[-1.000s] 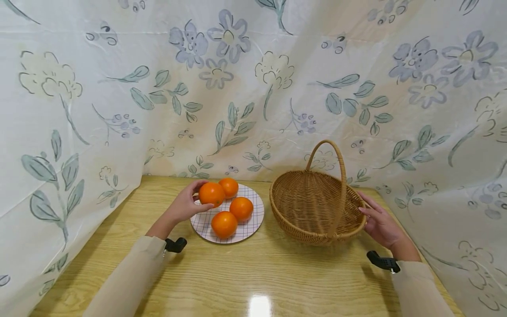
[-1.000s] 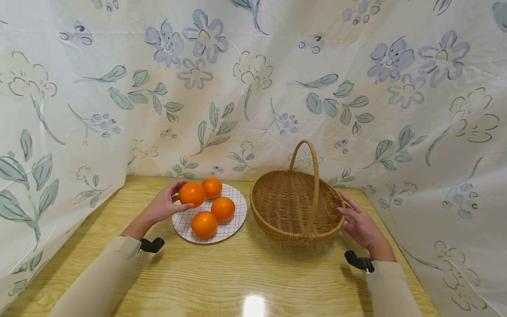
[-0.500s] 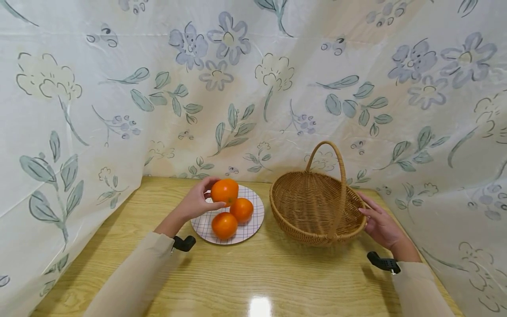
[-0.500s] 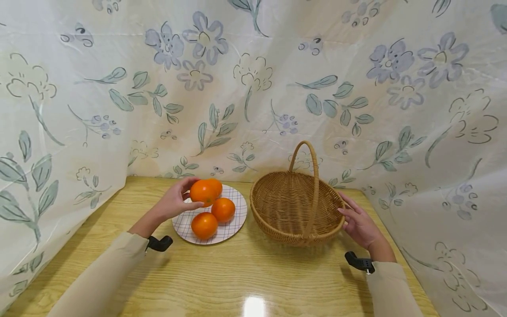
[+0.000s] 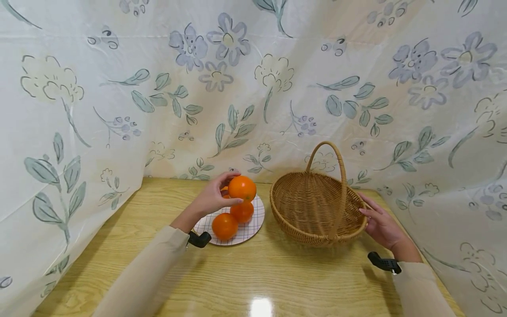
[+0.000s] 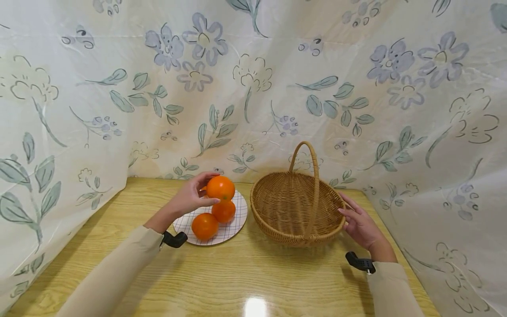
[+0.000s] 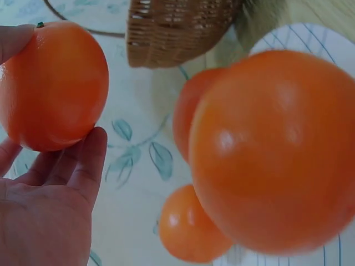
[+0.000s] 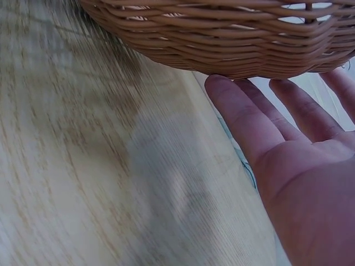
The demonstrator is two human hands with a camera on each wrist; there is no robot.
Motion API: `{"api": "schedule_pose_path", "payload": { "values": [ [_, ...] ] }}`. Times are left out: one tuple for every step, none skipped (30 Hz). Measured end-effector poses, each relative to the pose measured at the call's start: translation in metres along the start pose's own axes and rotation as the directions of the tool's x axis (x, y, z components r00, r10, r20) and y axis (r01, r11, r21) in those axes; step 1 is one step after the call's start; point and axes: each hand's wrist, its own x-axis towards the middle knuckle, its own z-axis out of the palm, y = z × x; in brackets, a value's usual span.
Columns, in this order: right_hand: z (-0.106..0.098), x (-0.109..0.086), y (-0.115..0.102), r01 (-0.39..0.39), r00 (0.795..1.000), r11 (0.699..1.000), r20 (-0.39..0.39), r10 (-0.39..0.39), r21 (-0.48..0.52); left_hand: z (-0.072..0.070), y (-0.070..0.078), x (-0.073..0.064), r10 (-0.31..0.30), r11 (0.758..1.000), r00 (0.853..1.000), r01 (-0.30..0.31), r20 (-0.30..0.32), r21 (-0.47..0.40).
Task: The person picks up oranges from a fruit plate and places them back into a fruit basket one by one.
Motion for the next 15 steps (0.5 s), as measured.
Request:
{"api": "schedule_pose_path", "payload": {
  "values": [
    [0.0,0.0,0.0,-0.001,1.0,1.0,-0.001,0.001,-0.005,0.002,0.002,0.001,-0.004,1.0,1.0,0.004,0.001,0.001],
    [0.0,0.0,0.0,-0.001,1.0,1.0,-0.001,0.001,-0.008,0.004,0.003,0.003,-0.007,1.0,1.0,0.007,0.001,0.004],
    [0.001,0.0,-0.001,-0.001,1.0,1.0,0.002,0.001,-0.009,0.006,0.004,0.005,-0.008,1.0,1.0,0.008,0.001,0.002],
    [0.001,0.0,-0.001,0.0,1.0,1.0,0.006,0.0,-0.01,0.008,0.006,0.007,-0.007,1.0,1.0,0.007,0.003,-0.002],
    [0.001,0.0,-0.001,0.002,1.0,1.0,0.01,-0.002,-0.009,0.01,0.007,0.008,-0.004,1.0,1.0,0.004,0.006,-0.004],
    [0.001,0.0,-0.001,0.006,1.0,1.0,0.015,-0.006,-0.008,0.012,0.008,0.01,-0.004,1.0,1.0,0.004,0.005,-0.007],
    [0.0,0.0,-0.001,0.009,1.0,1.0,0.022,-0.009,-0.007,0.014,0.009,0.012,-0.004,1.0,1.0,0.004,0.006,-0.013],
    [0.0,0.0,0.0,0.013,1.0,1.0,0.028,-0.013,-0.005,0.016,0.01,0.014,-0.003,1.0,1.0,0.003,0.007,-0.024],
    [0.0,0.001,0.0,0.017,0.999,1.0,0.034,-0.017,-0.004,0.018,0.011,0.016,-0.002,1.0,1.0,0.002,0.007,-0.028],
    [-0.001,0.001,0.0,0.02,0.999,1.0,0.039,-0.02,-0.002,0.019,0.012,0.018,-0.004,0.999,1.0,0.004,0.007,-0.035],
    [-0.001,0.001,0.001,0.021,0.999,1.0,0.044,-0.021,0.001,0.021,0.013,0.02,-0.005,0.999,1.0,0.006,0.006,-0.042],
    [-0.001,0.001,0.001,0.021,0.999,1.0,0.047,-0.021,0.006,0.022,0.014,0.022,-0.009,0.999,1.0,0.009,0.004,-0.048],
    [-0.002,0.001,0.001,0.019,0.999,1.0,0.047,-0.02,0.01,0.023,0.016,0.024,-0.008,0.998,1.0,0.008,0.006,-0.055],
    [-0.002,0.001,0.001,0.018,0.999,1.0,0.045,-0.019,0.011,0.025,0.017,0.026,-0.005,0.998,1.0,0.005,0.006,-0.057],
    [-0.002,0.001,0.001,0.017,0.999,1.0,0.046,-0.018,0.018,0.026,0.018,0.028,-0.002,0.999,1.0,0.002,0.006,-0.054]
  ]
}}
